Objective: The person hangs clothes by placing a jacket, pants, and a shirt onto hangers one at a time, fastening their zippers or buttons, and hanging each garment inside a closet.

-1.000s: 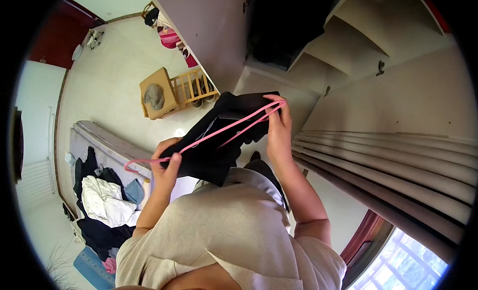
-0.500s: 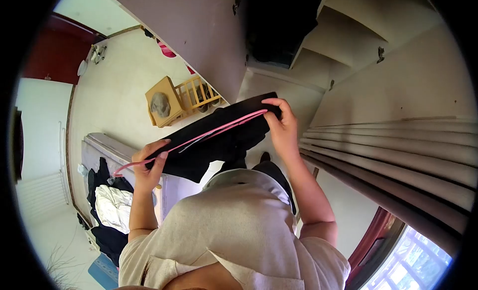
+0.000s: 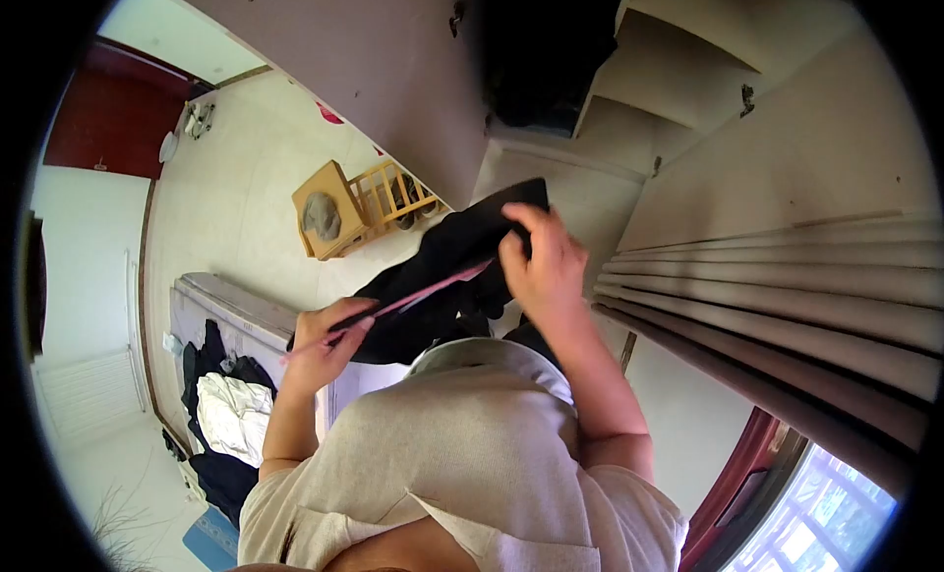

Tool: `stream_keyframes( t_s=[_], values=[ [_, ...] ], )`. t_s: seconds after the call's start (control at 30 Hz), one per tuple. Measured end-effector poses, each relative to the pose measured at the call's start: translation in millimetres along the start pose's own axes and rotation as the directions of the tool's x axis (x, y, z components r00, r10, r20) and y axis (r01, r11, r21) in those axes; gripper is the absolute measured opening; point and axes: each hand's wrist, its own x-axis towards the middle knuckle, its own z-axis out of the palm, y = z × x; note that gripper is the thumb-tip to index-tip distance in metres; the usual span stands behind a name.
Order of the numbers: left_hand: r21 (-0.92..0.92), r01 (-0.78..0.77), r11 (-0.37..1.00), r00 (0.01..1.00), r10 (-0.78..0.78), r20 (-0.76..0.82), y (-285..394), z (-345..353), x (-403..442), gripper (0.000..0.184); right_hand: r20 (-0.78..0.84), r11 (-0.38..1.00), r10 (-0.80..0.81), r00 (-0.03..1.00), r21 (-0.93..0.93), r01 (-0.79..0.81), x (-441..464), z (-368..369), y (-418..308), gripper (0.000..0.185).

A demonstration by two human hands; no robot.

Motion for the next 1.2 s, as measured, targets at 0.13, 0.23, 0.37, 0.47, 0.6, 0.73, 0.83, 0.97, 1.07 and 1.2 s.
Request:
stream_keyframes(
  t_s=[0.13,0.23,0.37,0.47,0.6,0.73,0.83,0.97,1.07,1.2],
  values=[
    [-0.062,0.134,0.989,0.938,-0.147,-0.315,-12.0,6.7,7.3,0.019,0.481,0.971,-0.056,0.875,0.232,-0.065,-39.5,-12.6,-51.2,0.033],
    [-0.329,0.11,0.938,0.919,-0.222,-0.326,-10.4,13.5,11.3,0.02,0.569,0.965,-0.216,0.793,0.25,0.084,-46.4,-5.5,-57.2,0.034],
    [-0.344,-0.023,0.939,0.921,-0.114,-0.373,-8.2,14.7,9.7,0.02,0.604,0.933,-0.337,0.722,0.114,0.34,-21.6,-39.9,-45.9,0.041],
    [-0.296,-0.088,0.951,0.904,-0.049,-0.425,1.8,7.9,8.5,0.019,0.259,0.977,-0.215,0.942,0.052,0.209,-24.7,-54.8,-16.9,0.059],
    [-0.255,-0.14,0.957,0.902,0.017,-0.432,7.1,7.7,7.8,0.019,0.187,0.994,-0.088,0.978,-0.045,0.098,-8.9,-50.7,-14.1,0.069],
    [-0.274,-0.16,0.948,0.917,0.04,-0.397,13.7,13.3,8.3,0.019,0.162,0.999,0.044,0.986,0.012,-0.046,-15.2,-30.0,-24.9,0.078],
    [-0.264,-0.113,0.958,0.937,0.015,-0.349,16.2,17.7,7.6,0.018,0.319,0.951,0.283,0.905,0.031,-0.309,-12.6,-18.6,-24.5,0.071],
    [-0.203,-0.094,0.975,0.961,0.036,-0.274,16.2,17.3,10.3,0.017,0.345,0.952,0.134,0.929,0.217,-0.218,-12.5,-16.0,-20.4,0.048],
    [-0.097,0.022,0.995,0.997,-0.03,-0.076,24.4,21.1,11.9,0.022,0.54,0.952,-0.263,0.8,0.278,0.125,-22.1,-17.8,-56.3,0.03],
    [-0.116,-0.131,0.985,0.981,0.111,-0.162,10.2,18.4,10.6,0.026,0.416,0.924,-0.382,0.825,0.162,0.347,-0.5,-40.1,-60.5,0.039]
  ],
)
